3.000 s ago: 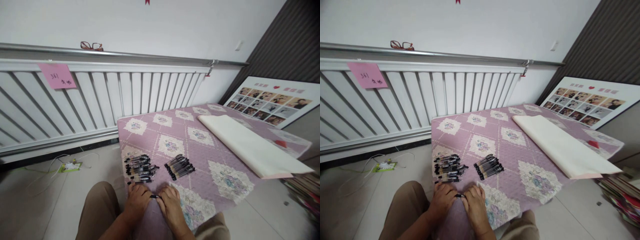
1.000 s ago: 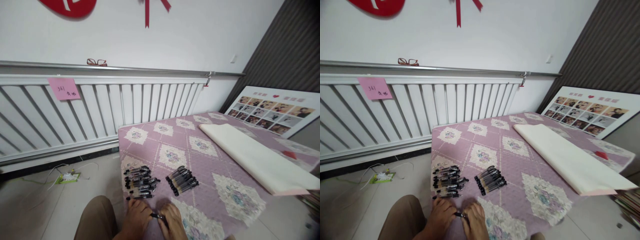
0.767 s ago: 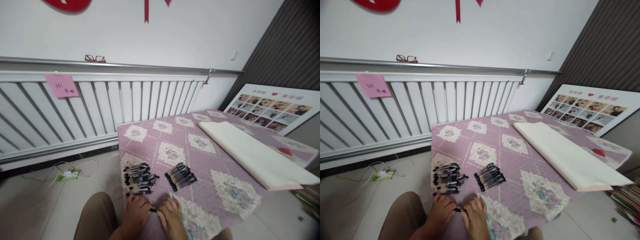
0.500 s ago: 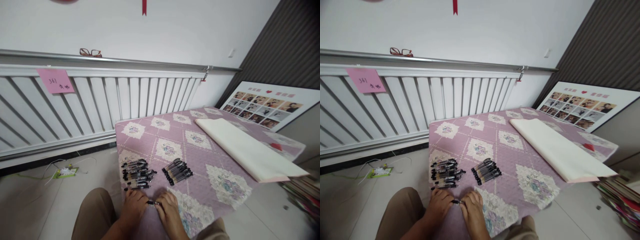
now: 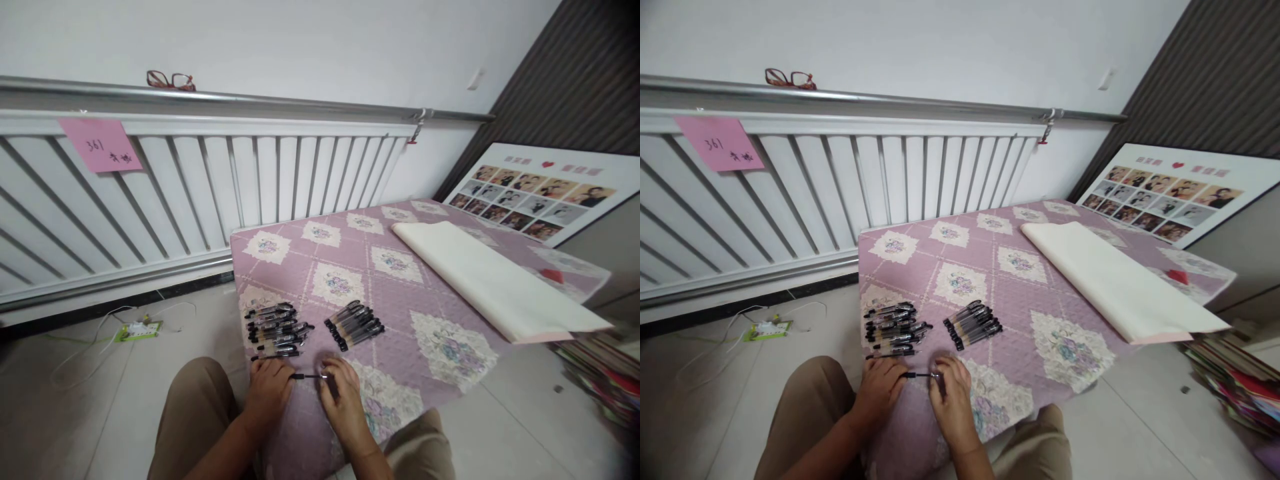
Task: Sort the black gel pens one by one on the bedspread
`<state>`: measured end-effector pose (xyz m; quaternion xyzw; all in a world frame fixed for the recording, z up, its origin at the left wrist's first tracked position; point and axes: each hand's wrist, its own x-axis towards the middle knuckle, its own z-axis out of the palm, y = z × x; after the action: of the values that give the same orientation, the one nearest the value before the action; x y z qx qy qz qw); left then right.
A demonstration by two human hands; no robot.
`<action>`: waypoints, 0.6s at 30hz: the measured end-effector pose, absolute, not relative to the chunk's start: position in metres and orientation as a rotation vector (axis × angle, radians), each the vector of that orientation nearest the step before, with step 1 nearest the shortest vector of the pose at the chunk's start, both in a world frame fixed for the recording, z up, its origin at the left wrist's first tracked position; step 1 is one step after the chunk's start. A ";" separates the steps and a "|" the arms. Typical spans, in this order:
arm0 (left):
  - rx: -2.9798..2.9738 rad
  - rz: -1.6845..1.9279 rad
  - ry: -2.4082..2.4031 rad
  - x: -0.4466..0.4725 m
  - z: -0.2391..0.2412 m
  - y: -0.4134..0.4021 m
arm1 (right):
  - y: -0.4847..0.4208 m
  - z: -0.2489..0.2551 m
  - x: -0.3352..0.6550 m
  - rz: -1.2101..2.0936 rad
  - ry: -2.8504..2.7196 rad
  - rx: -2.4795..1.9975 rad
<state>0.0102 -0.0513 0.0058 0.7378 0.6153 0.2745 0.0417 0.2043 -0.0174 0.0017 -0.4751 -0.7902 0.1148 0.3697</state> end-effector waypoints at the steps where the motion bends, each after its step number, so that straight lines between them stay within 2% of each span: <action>1: 2.249 0.842 1.896 0.010 0.006 -0.052 | -0.017 0.000 0.205 0.285 -1.994 -1.219; 6: 2.221 0.826 1.917 0.011 0.007 -0.052 | -0.014 -0.004 0.207 0.285 -1.940 -1.230; 18: 2.410 0.710 1.829 0.016 -0.001 -0.050 | -0.015 0.005 0.201 0.345 -2.229 -1.192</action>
<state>0.0156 -0.0504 -0.0010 0.7754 0.5885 0.2284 0.0169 0.2010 -0.0154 0.0045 -0.4470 -0.8360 0.1293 0.2909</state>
